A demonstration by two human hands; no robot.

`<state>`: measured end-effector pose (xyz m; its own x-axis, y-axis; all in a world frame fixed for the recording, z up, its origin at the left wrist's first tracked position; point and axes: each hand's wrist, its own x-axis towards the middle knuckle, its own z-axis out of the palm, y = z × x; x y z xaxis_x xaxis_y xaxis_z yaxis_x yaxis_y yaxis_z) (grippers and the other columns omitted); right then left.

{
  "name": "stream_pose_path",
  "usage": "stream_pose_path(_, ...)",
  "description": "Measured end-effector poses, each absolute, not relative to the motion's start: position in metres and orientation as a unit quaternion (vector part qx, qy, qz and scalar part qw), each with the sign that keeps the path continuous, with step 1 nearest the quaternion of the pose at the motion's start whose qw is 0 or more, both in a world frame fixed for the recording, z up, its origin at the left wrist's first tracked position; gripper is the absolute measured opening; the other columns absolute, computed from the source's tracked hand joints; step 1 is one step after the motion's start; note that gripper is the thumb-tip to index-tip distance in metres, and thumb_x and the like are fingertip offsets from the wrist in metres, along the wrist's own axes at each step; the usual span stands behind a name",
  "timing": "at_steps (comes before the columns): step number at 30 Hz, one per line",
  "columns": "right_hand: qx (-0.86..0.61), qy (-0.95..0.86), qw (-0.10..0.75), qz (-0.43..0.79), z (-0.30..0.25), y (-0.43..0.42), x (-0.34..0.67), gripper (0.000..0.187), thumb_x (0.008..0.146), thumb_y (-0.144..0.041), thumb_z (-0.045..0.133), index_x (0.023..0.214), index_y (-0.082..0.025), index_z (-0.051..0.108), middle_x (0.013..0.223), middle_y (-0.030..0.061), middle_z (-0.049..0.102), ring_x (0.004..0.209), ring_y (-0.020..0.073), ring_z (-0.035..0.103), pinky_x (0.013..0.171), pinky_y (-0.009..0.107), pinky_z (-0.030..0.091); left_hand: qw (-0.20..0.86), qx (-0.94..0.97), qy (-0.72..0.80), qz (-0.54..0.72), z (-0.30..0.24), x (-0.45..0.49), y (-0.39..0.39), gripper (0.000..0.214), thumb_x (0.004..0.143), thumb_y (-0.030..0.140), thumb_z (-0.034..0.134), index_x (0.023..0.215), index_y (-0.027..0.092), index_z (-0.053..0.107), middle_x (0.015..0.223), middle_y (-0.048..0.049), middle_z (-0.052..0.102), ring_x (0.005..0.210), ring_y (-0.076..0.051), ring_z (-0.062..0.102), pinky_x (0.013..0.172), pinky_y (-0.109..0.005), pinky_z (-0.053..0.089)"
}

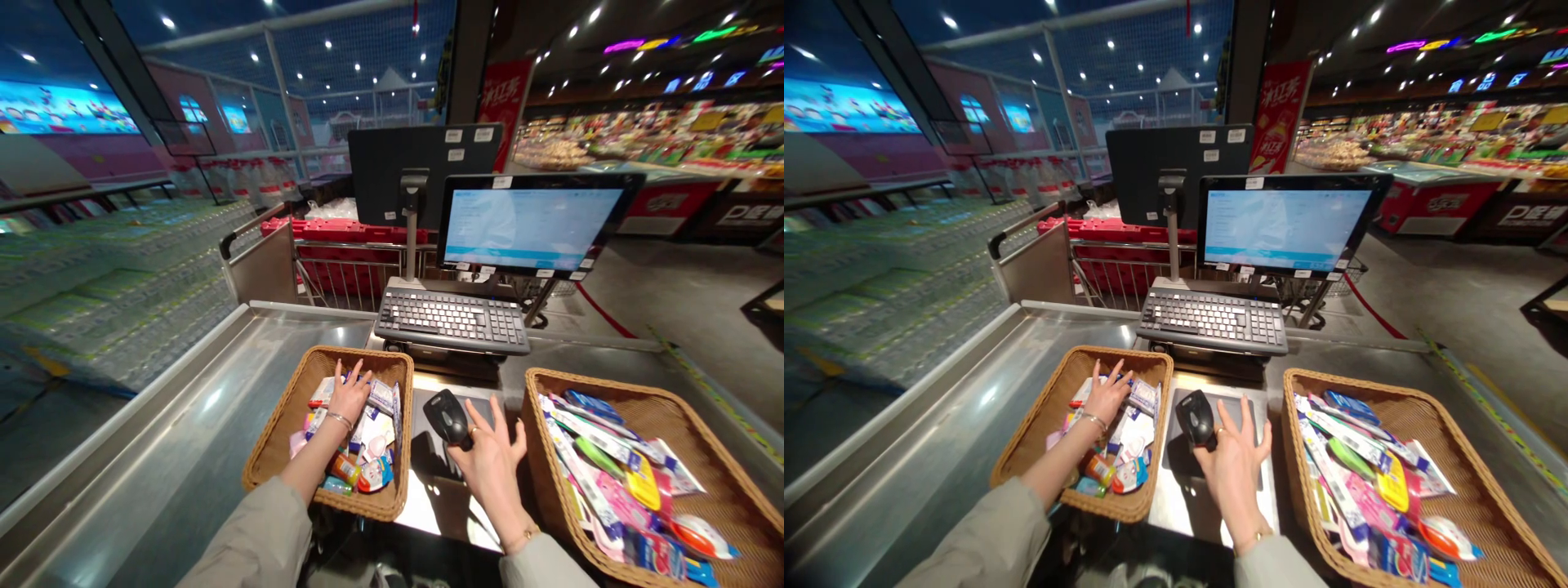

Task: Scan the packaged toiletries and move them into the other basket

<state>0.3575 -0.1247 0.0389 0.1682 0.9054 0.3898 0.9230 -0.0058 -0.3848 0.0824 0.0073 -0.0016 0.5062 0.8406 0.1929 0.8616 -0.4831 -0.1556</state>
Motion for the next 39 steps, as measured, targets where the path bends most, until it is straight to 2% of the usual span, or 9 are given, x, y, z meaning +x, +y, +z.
stream_pose_path(12, -0.693, -0.656, 0.299, -0.026, 0.036, -0.127, 0.357, 0.011, 0.072, -0.028, 0.059, 0.077, -0.026, 0.069, 0.124, 0.0011, 0.066, 0.139, 0.0343, 0.031, 0.11, 0.062, 0.003, 0.069, -0.822, -0.564, -0.037, 0.025, 0.058, -0.006, 0.022, 0.089, 0.017, 0.05, 0.083, 0.027, 0.069, 0.138, 0.0021, 0.057, 0.142, -0.03, 0.032, 0.108, -0.073, -0.013)
stream_pose_path(15, -0.689, -0.658, 0.302, -0.028, 0.036, -0.128, 0.355, 0.011, 0.072, -0.028, 0.059, 0.077, -0.026, 0.069, 0.124, 0.001, 0.066, 0.139, 0.0339, 0.031, 0.11, 0.062, 0.003, 0.038, -0.799, -0.6, -0.025, 0.031, 0.051, -0.013, 0.02, 0.089, 0.021, 0.051, 0.083, 0.028, 0.07, 0.14, 0.0024, 0.055, 0.143, -0.031, 0.03, 0.107, -0.075, -0.012)
stream_pose_path(21, -0.679, -0.665, 0.31, -0.038, 0.036, -0.129, 0.353, 0.012, 0.072, -0.029, 0.06, 0.08, -0.025, 0.069, 0.124, 0.0026, 0.066, 0.139, 0.0343, 0.031, 0.11, 0.062, 0.005, -0.023, -0.74, -0.672, 0.028, 0.036, 0.041, -0.028, 0.017, 0.084, 0.029, 0.056, 0.082, 0.029, 0.073, 0.149, 0.0008, 0.045, 0.147, -0.036, 0.016, 0.102, -0.079, -0.007)
stream_pose_path(28, -0.678, -0.666, 0.309, -0.03, 0.033, -0.129, 0.351, 0.01, 0.072, -0.028, 0.061, 0.078, -0.026, 0.068, 0.125, 0.0003, 0.065, 0.139, 0.0338, 0.03, 0.11, 0.063, 0.004, -0.089, -0.694, -0.712, 0.054, 0.026, 0.035, -0.042, 0.019, 0.081, 0.035, 0.057, 0.078, 0.03, 0.075, 0.149, -0.0004, 0.046, 0.146, -0.039, 0.015, 0.102, -0.078, -0.008)
stream_pose_path(32, -0.679, -0.669, 0.303, -0.025, 0.034, -0.13, 0.349, 0.01, 0.072, -0.028, 0.06, 0.077, -0.025, 0.068, 0.125, 0.001, 0.065, 0.14, 0.0332, 0.03, 0.11, 0.062, 0.003, -0.067, -0.709, -0.699, 0.068, 0.022, 0.038, -0.048, 0.02, 0.081, 0.035, 0.056, 0.075, 0.028, 0.075, 0.146, -0.0006, 0.049, 0.145, -0.04, 0.018, 0.103, -0.077, -0.011)
stream_pose_path(39, -0.682, -0.67, 0.29, -0.026, 0.036, -0.132, 0.349, 0.012, 0.073, -0.029, 0.058, 0.078, -0.025, 0.068, 0.125, 0.0016, 0.065, 0.139, 0.0335, 0.029, 0.109, 0.063, 0.004, 0.058, -0.777, -0.627, 0.024, 0.012, 0.037, -0.05, 0.016, 0.081, 0.027, 0.06, 0.091, 0.027, 0.073, 0.144, -0.0054, 0.052, 0.145, -0.035, 0.022, 0.107, -0.071, -0.019)
